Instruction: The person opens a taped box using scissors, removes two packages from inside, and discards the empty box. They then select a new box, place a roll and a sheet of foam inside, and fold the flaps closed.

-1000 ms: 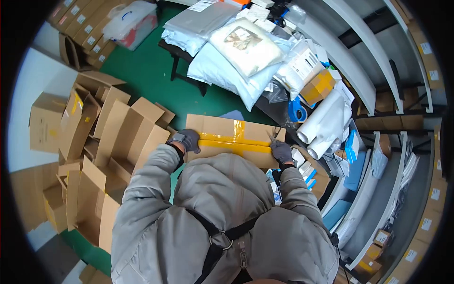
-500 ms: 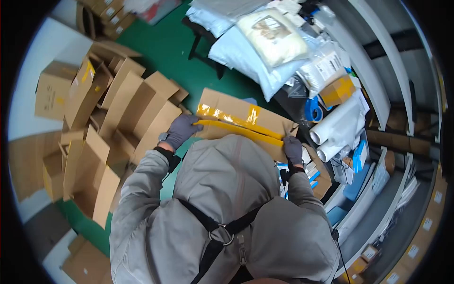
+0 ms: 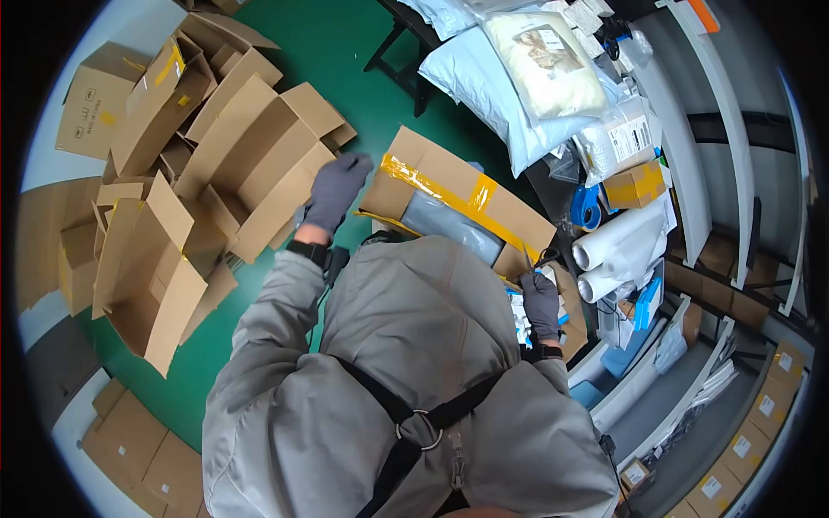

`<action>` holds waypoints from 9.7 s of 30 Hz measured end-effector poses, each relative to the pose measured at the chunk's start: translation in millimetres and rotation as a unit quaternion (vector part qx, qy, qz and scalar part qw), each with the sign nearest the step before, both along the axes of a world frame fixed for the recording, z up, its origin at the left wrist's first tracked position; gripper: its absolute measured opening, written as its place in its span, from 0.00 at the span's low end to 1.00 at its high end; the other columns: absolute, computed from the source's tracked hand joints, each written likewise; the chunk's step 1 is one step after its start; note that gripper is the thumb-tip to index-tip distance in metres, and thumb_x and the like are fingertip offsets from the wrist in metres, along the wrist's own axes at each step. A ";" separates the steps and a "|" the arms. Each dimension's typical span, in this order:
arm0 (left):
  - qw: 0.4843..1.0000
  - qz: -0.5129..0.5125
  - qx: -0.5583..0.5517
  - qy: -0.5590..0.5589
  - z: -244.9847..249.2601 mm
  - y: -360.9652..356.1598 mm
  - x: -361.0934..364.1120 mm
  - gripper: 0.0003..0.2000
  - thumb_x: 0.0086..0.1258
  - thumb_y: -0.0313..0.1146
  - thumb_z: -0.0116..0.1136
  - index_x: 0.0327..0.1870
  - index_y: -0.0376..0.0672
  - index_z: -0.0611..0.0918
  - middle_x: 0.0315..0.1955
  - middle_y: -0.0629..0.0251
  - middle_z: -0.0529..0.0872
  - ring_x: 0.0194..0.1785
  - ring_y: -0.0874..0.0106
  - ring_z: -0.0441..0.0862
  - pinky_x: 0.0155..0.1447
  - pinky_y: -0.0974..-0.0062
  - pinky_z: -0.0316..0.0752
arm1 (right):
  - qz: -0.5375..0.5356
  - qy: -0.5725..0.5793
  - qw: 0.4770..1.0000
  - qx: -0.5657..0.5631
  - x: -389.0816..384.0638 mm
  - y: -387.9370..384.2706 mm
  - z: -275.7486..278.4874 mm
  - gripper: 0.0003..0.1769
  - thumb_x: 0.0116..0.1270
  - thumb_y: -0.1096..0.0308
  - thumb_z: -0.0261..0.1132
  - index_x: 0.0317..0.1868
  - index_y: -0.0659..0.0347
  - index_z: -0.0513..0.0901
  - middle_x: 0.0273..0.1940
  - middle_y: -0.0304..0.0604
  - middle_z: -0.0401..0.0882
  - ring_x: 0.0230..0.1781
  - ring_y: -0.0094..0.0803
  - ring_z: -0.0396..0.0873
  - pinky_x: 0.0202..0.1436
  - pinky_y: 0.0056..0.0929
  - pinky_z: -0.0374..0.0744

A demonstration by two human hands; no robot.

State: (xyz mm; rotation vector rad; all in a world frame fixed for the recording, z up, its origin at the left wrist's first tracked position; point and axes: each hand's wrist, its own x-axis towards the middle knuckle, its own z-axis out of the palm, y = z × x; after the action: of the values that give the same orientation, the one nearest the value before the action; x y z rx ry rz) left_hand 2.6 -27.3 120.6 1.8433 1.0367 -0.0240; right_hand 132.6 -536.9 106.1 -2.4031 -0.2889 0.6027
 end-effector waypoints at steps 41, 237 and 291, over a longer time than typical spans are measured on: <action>0.936 0.215 -0.234 -0.152 -146.2 -97.5 63.6 0.24 0.78 0.53 0.61 0.55 0.38 0.88 0.48 0.45 0.91 0.54 0.48 0.88 0.62 0.57 0.80 | 0.594 -0.052 0.776 -0.205 126.2 494.2 -4.2 0.17 0.71 0.55 0.66 0.50 0.58 0.90 0.41 0.55 0.89 0.44 0.55 0.87 0.50 0.47 0.83; 0.980 -0.149 0.129 0.000 -9.6 -126.8 85.7 0.48 0.69 0.45 0.72 0.88 0.46 0.59 0.65 0.40 0.85 0.55 0.42 0.88 0.60 0.56 0.83 | 0.339 0.006 0.938 -0.070 107.5 93.2 -33.8 0.22 0.73 0.52 0.65 0.53 0.63 0.89 0.52 0.60 0.89 0.55 0.58 0.88 0.58 0.54 0.83; 0.915 -0.141 -0.333 -0.179 -43.8 70.5 376.2 0.16 0.84 0.38 0.59 0.63 0.39 0.87 0.48 0.62 0.94 0.51 0.73 0.91 0.51 0.71 0.83 | -0.256 0.057 0.933 0.248 -20.1 139.2 94.6 0.18 0.80 0.72 0.64 0.66 0.64 0.87 0.55 0.48 0.91 0.55 0.35 0.88 0.64 0.32 0.83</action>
State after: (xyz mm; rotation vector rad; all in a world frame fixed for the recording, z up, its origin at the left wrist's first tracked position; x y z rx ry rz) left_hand 378.8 43.2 76.8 1.2823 0.4156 -0.1831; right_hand 112.5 -397.6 200.7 -1.8365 0.2156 0.3663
